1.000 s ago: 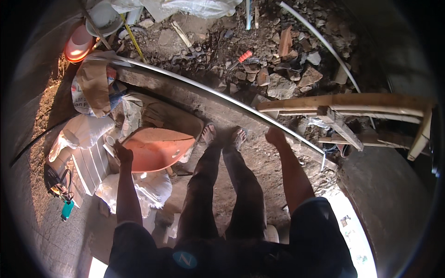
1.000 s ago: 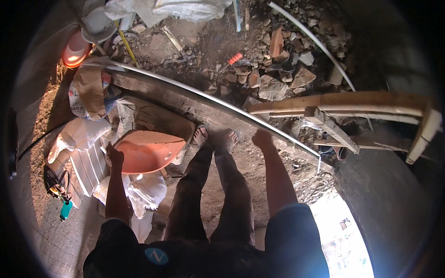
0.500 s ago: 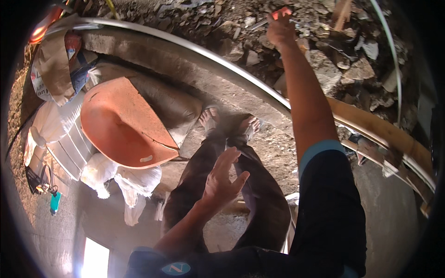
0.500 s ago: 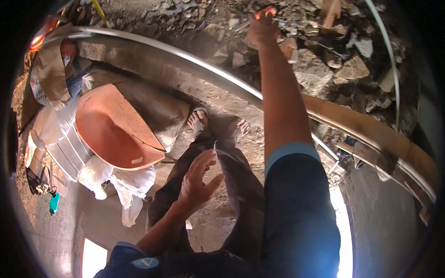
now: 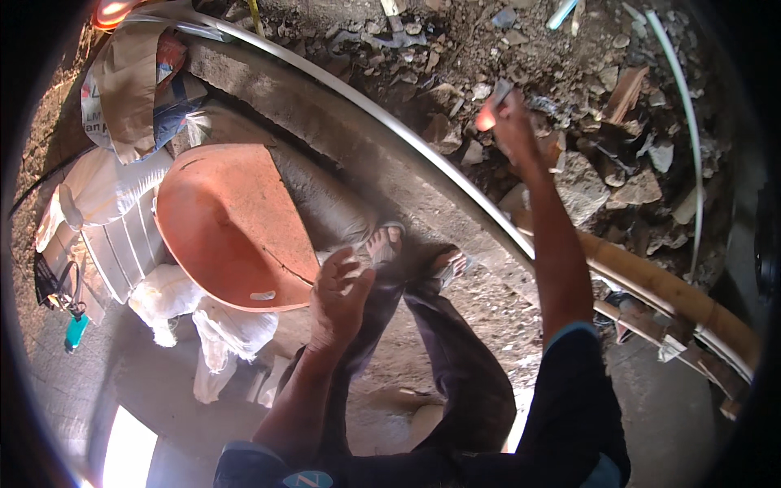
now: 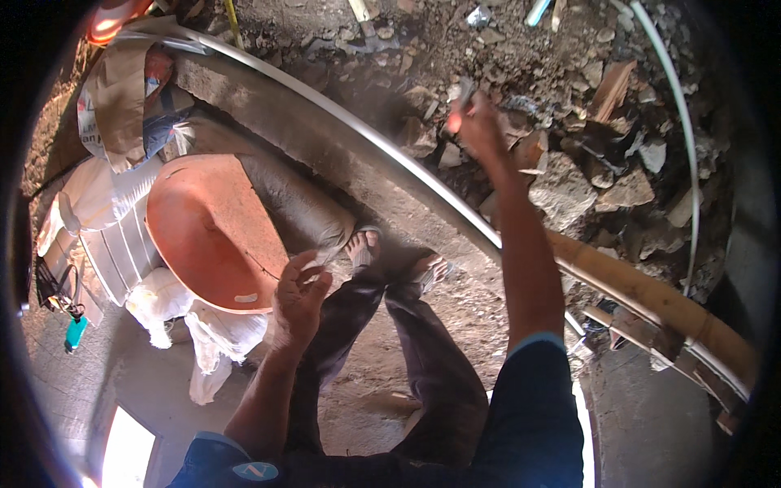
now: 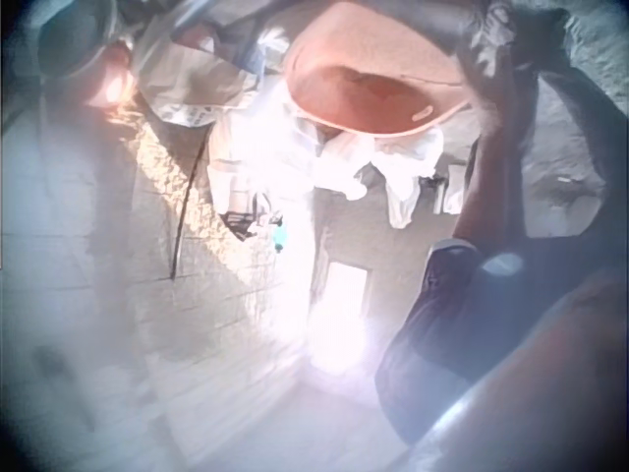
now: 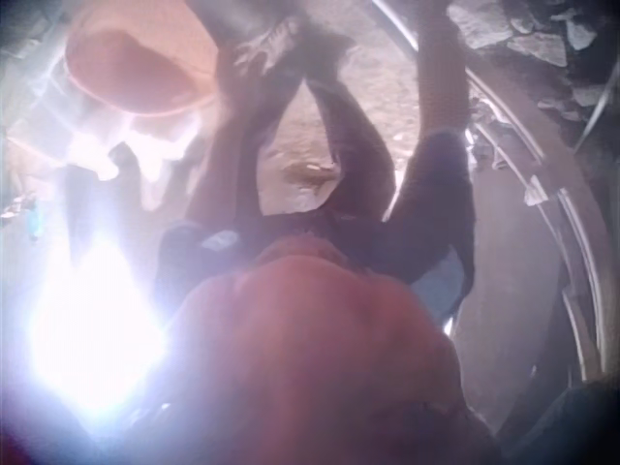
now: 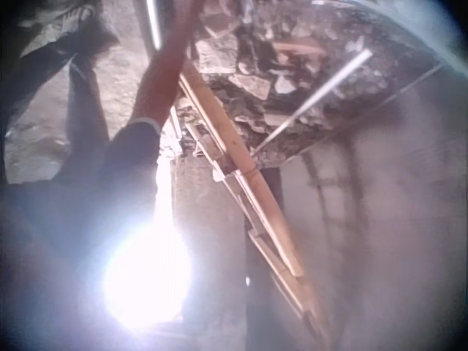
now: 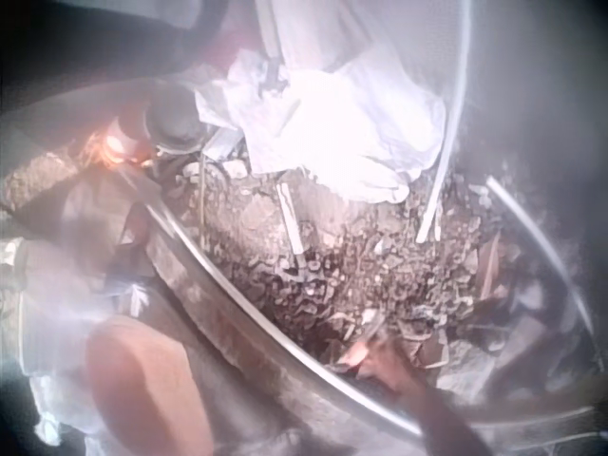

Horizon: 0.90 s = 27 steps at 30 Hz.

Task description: The person scoops dirt and rubble into an orange basin using a trowel and then pours the material into a white sack.

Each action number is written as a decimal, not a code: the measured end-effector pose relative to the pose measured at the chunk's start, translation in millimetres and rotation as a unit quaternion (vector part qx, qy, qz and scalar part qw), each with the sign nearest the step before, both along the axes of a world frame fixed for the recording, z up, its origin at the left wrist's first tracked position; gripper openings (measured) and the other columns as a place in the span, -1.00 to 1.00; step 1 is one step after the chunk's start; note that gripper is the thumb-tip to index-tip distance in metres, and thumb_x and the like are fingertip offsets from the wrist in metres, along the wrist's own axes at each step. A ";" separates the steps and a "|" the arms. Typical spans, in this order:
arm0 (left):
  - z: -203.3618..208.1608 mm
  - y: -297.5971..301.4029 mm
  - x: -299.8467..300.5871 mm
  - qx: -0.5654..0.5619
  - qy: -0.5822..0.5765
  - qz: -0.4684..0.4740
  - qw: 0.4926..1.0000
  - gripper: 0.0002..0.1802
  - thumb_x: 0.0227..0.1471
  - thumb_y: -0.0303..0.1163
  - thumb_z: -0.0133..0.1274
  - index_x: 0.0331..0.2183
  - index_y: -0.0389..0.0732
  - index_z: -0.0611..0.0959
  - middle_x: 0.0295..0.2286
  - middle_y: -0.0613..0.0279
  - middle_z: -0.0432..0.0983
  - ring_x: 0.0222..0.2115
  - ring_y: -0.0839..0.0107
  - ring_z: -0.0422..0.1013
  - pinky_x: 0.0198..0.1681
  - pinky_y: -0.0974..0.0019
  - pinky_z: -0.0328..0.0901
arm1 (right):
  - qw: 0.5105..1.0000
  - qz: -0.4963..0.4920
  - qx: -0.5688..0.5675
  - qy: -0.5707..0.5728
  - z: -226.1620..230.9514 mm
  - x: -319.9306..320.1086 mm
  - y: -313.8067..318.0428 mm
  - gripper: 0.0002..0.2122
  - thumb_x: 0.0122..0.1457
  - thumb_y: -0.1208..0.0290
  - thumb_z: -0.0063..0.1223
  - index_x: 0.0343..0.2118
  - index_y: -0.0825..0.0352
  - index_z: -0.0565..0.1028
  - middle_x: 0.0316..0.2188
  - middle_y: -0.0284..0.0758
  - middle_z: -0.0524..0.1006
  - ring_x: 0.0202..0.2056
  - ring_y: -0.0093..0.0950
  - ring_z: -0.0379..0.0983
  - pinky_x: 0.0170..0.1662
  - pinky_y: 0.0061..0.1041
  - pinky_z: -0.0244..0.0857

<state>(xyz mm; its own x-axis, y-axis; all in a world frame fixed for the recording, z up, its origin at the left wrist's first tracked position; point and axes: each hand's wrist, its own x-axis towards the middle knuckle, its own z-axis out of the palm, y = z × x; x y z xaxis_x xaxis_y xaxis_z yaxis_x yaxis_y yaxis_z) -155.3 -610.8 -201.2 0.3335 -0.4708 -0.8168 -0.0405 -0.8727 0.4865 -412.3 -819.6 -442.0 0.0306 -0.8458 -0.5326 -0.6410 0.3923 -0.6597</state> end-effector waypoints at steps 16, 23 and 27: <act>29.8 -3.9 41.5 0.073 0.067 -0.009 0.995 -0.69 -0.14 -0.50 0.14 -0.25 -0.30 0.49 -0.51 0.28 0.46 -0.56 0.61 0.38 -0.51 0.50 0.29 | 0.972 0.164 -0.039 -0.165 43.7 197.4 -76.7 -0.72 0.02 0.28 0.12 -0.24 0.33 0.51 -0.26 -0.19 0.51 -0.26 -0.29 0.47 -0.13 -0.36 0.33; 40.9 -28.7 49.3 0.017 -0.006 -0.058 0.998 -0.80 -0.11 -0.49 0.16 -0.37 -0.30 0.51 -0.57 0.24 0.46 -0.56 0.57 0.39 -0.46 0.44 0.31 | 0.985 0.026 -0.122 0.122 -95.7 216.6 -167.0 -0.37 0.05 0.13 0.05 0.11 0.40 0.20 -0.12 0.02 0.46 -0.10 -0.02 0.41 0.04 -0.14 0.23; 37.7 -34.3 53.8 -0.060 -0.066 -0.128 0.988 -0.83 -0.10 -0.47 0.16 -0.41 -0.29 0.51 -0.58 0.23 0.46 -0.56 0.56 0.40 -0.47 0.41 0.30 | 0.989 0.018 -0.078 0.125 -67.9 199.7 -166.8 -0.41 0.01 0.19 0.04 0.06 0.44 0.24 -0.19 0.03 0.50 -0.14 -0.07 0.44 -0.01 -0.14 0.25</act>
